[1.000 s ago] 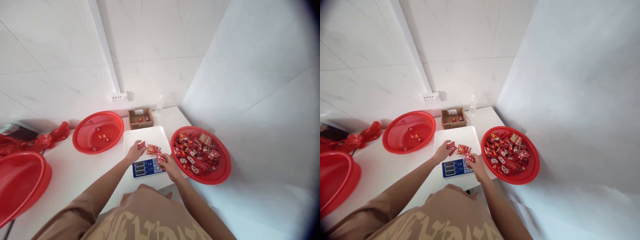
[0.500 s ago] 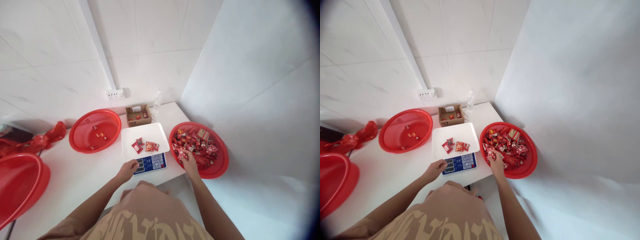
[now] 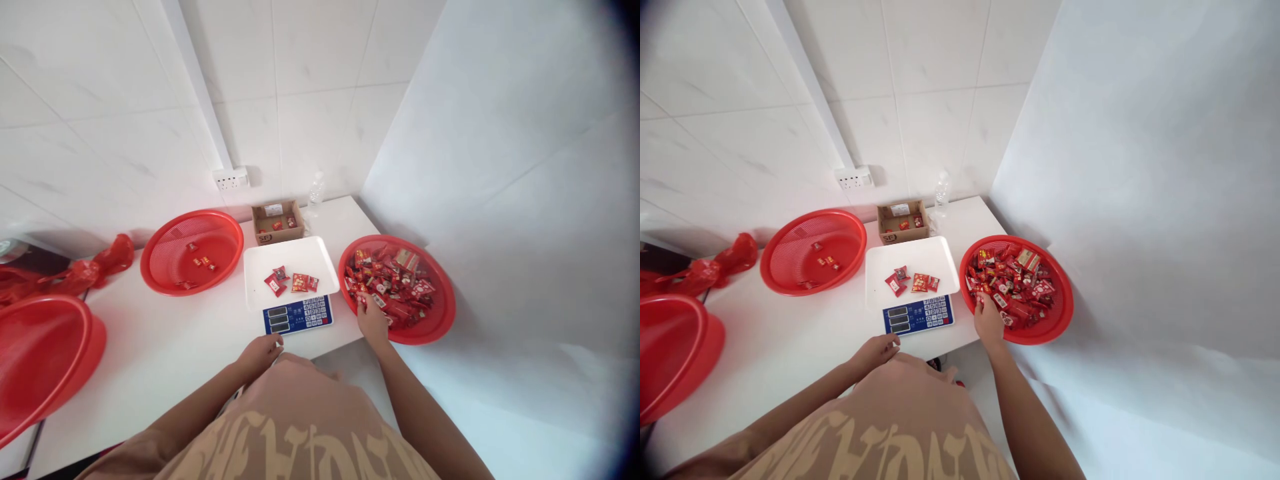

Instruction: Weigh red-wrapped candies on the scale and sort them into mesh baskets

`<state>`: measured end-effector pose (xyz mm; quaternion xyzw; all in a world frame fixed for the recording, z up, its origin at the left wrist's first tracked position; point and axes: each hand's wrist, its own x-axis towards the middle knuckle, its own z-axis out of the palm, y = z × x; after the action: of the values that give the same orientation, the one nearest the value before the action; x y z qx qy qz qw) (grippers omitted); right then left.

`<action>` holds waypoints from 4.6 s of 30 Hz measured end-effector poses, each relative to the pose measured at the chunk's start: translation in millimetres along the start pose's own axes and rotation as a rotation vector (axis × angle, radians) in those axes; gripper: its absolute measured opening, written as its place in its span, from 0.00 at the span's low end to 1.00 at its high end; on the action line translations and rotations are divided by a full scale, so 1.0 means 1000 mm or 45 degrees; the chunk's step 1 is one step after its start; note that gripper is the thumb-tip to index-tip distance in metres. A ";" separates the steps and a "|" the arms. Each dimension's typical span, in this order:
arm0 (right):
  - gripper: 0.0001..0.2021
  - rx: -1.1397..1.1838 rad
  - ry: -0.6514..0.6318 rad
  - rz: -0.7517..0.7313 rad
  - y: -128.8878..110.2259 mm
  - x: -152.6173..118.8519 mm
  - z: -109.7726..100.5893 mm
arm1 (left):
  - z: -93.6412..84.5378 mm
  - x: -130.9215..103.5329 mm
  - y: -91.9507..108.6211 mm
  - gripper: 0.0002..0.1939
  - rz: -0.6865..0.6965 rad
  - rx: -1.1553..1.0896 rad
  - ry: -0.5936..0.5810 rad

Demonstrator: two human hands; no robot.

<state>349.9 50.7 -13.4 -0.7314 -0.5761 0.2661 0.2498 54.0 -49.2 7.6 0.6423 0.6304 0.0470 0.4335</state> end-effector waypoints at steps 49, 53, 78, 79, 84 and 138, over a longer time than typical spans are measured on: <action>0.20 -0.327 -0.147 -0.001 -0.016 -0.008 -0.008 | 0.008 -0.008 0.017 0.18 0.024 0.160 -0.075; 0.20 -0.330 -0.163 -0.003 -0.016 -0.008 -0.009 | 0.008 -0.009 0.016 0.17 0.019 0.156 -0.041; 0.20 -0.426 -0.157 -0.017 -0.017 -0.008 -0.010 | 0.003 0.003 0.029 0.19 0.052 0.229 -0.135; 0.20 -0.426 -0.156 -0.022 -0.017 -0.008 -0.010 | 0.004 0.004 0.027 0.19 0.057 0.230 -0.131; 0.20 -0.416 -0.155 -0.040 -0.016 -0.007 -0.010 | 0.007 0.006 0.018 0.19 0.080 0.237 -0.096; 0.20 -0.397 -0.132 -0.048 -0.014 -0.009 -0.008 | 0.010 -0.022 0.025 0.17 0.023 0.186 0.031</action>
<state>344.1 44.6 2.5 -0.7357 -0.6361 0.2062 0.1079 75.0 -68.4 27.3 0.6771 0.6316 0.0126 0.3775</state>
